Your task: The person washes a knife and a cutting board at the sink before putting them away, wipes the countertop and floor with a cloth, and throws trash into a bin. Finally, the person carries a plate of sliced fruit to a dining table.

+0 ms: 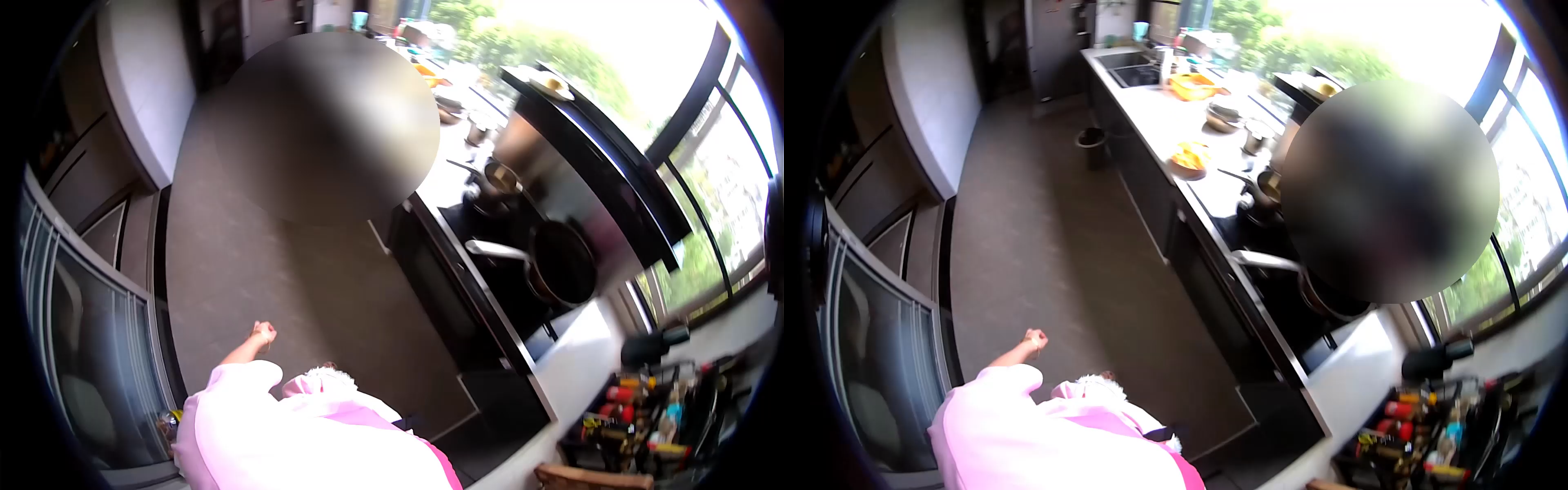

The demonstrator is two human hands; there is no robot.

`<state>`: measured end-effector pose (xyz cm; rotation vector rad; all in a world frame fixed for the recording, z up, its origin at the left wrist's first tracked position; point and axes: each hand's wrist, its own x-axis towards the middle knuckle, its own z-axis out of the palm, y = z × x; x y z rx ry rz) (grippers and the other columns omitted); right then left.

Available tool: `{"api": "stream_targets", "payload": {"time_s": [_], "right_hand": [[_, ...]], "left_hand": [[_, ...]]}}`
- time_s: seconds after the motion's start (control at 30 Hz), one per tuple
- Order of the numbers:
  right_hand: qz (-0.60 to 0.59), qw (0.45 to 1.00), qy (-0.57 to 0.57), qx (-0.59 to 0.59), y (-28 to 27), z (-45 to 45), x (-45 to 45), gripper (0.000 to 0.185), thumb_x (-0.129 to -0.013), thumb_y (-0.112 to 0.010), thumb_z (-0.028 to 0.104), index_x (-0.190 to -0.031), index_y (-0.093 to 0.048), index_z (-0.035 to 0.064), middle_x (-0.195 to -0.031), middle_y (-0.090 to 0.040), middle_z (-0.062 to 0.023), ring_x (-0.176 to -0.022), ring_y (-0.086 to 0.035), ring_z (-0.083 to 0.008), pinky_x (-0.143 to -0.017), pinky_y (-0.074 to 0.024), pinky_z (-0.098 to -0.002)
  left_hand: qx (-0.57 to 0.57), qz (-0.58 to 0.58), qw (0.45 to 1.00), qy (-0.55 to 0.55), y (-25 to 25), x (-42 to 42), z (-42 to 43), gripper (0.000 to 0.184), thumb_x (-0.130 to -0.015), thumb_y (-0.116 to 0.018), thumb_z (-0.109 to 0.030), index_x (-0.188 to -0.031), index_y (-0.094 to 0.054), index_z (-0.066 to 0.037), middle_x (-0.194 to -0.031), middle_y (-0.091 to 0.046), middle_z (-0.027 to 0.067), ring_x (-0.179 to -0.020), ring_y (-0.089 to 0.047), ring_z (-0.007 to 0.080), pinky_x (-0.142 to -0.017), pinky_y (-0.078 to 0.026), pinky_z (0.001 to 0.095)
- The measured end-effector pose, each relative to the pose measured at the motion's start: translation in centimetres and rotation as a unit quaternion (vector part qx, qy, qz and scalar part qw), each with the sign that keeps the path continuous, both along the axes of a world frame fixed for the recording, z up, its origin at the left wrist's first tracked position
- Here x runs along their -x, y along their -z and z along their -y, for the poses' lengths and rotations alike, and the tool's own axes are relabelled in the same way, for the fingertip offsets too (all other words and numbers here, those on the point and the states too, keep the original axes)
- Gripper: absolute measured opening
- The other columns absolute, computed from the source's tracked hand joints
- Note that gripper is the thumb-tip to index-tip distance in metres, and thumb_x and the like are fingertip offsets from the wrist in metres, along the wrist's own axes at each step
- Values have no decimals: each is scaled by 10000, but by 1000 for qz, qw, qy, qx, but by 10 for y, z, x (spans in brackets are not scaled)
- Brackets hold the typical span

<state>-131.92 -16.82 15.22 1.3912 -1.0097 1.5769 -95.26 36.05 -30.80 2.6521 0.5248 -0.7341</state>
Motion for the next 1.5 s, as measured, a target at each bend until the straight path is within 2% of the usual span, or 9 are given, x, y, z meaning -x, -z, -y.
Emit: {"api": "stream_targets", "payload": {"time_s": [0.27, 0.63, 0.7, 0.73, 0.8, 1.1, 1.27, 1.4, 1.5], "right_hand": [[-107, 905, -344, -226, 45, -26, -316, 294, -914, -397, 199, -1153, -534, 96, -1272, -411, -124, -1145, -420, -266, -905, -406, -373], [-225, 718, -592, -289, 101, -115, -700, 63, -760, -629, 75, -786, -663, 28, -1207, -498, -98, -1077, -473, -245, -893, -363, -331], [-232, 683, -604, -338, 118, -136, -779, 68, -732, -663, 90, -711, -631, 34, -1205, -497, -107, -1110, -451, -264, -922, -342, -368], [-212, 648, -605, -411, 126, -149, -819, 102, -742, -656, 106, -692, -616, 28, -1199, -499, -116, -1093, -467, -259, -918, -345, -370], [-150, 490, -692, -508, 127, -195, -899, 221, -781, -624, 165, -631, -580, 9, -1164, -526, -127, -1021, -516, -233, -906, -353, -369], [-196, 356, -753, -518, 152, -373, -1186, 280, -894, -464, 172, -668, -516, 15, -1133, -547, -54, -791, -516, -103, -731, -389, -245], [-207, 390, -691, -573, 230, -382, -1307, 174, -774, -505, 16, -946, -504, 41, -943, -517, -106, -906, -510, -221, -875, -376, -320], [-281, 484, -601, -571, 220, -393, -1371, 204, -752, -540, 39, -956, -527, 43, -1093, -459, -154, -1126, -402, -304, -939, -324, -373], [-254, 517, -569, -587, 215, -408, -1432, 201, -753, -561, 77, -948, -539, 38, -1107, -451, -185, -1124, -403, -329, -935, -327, -374]], "left_hand": [[6, -30, 971, -238, 59, 46, -214, 199, -694, -571, -230, -826, -646, -102, -866, -642, 111, -833, -609, 256, -775, -464, 349], [104, -98, 878, -456, 58, 48, -227, 226, -716, -581, -202, -891, -638, -70, -933, -633, 109, -889, -589, 211, -790, -451, 314], [-38, -250, 966, 44, 45, 10, -237, 289, -708, -607, -228, -960, -619, -86, -1002, -610, 106, -928, -565, 216, -813, -436, 317], [77, -223, 923, -304, 35, -4, -233, 312, -743, -580, -215, -1032, -584, -98, -1114, -556, 103, -1012, -529, 222, -854, -422, 311], [87, -223, 901, -361, 15, -19, -232, 304, -748, -576, -212, -1029, -584, -97, -1102, -558, 100, -1001, -531, 220, -845, -423, 311], [123, -187, 857, -465, 12, -203, -281, 234, -795, -546, -190, -1003, -588, -91, -992, -576, 78, -895, -551, 202, -760, -438, 311], [94, -140, 897, -409, 36, -410, -404, 199, -822, -529, -178, -989, -589, -87, -931, -587, 65, -836, -561, 193, -713, -446, 310], [57, 39, 940, -335, 34, -642, -521, 176, -843, -515, -168, -977, -591, -84, -882, -595, 55, -789, -570, 185, -675, -452, 310], [222, 195, 898, -327, -1, -842, -561, 132, -833, -532, -117, -946, -582, -71, -847, -592, 25, -782, -564, 125, -650, -451, 252]]}}
